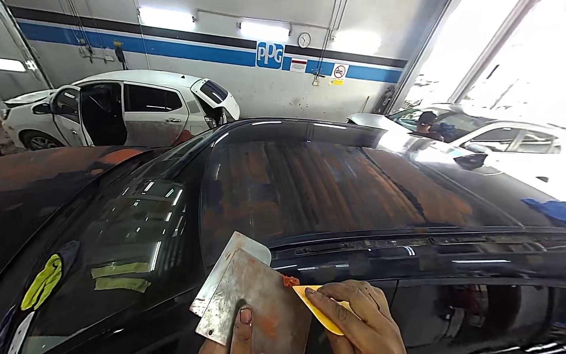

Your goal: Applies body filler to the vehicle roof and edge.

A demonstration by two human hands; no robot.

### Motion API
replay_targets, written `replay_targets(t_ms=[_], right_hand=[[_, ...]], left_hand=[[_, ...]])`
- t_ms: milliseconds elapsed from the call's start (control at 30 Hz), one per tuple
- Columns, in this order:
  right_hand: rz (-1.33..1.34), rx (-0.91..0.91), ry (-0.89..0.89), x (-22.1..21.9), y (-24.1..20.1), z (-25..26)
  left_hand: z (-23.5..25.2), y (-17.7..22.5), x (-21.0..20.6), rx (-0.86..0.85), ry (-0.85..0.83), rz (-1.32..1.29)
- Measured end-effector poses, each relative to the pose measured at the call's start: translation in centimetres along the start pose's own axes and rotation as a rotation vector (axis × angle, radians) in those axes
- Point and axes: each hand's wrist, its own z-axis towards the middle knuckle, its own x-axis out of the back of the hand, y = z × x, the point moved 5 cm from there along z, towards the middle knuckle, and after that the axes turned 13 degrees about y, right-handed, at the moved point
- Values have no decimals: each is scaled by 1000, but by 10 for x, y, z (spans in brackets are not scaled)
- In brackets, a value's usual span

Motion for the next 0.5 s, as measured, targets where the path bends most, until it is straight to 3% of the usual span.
replay_targets(t_ms=[233,500], right_hand=[[-14,-13,-95,1,18,1],[163,-162,-220,1,41,-9]], left_hand=[[-3,0,-20,-10,-30,-32],[-9,-10,-43,-228,-54,92]])
